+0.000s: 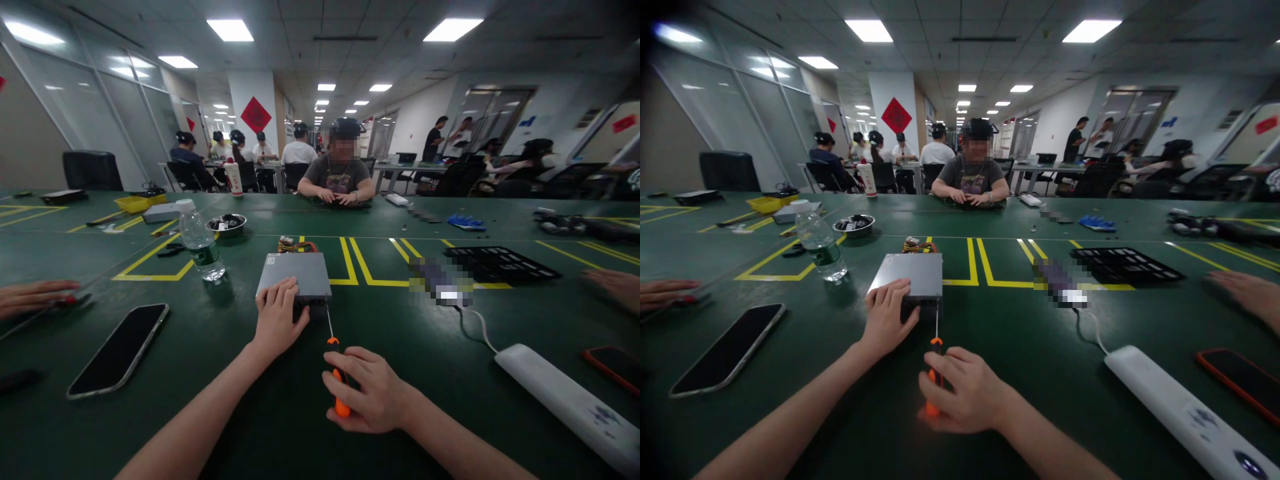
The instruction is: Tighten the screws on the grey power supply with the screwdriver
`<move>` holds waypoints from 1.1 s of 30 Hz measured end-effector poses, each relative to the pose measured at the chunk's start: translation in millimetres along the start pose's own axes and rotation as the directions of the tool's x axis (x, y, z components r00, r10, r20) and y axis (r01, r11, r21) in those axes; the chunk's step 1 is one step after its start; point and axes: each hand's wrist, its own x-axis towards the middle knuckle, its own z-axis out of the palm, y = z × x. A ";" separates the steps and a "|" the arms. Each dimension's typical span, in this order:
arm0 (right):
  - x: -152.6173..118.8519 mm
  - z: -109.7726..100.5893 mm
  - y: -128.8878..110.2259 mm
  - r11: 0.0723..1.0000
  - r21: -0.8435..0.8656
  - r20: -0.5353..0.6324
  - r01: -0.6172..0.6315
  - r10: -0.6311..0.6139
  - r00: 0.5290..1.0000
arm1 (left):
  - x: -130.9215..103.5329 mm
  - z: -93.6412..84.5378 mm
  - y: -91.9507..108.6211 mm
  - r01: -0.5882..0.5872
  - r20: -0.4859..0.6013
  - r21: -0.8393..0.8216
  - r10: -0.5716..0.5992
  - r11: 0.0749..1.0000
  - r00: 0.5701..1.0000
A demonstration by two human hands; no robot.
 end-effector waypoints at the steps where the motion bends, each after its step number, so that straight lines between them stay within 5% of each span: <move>1: -0.3 0.6 -0.2 1.000 -0.004 0.002 0.003 -0.003 1.000 | 0.0 2.0 -0.2 0.000 -0.017 -0.004 -0.001 1.000 1.000; 33: 8.9 -0.9 -2.1 0.994 0.091 0.063 -0.058 0.052 0.997 | 0.2 15.0 -9.8 -0.086 -0.121 0.040 0.090 0.996 0.989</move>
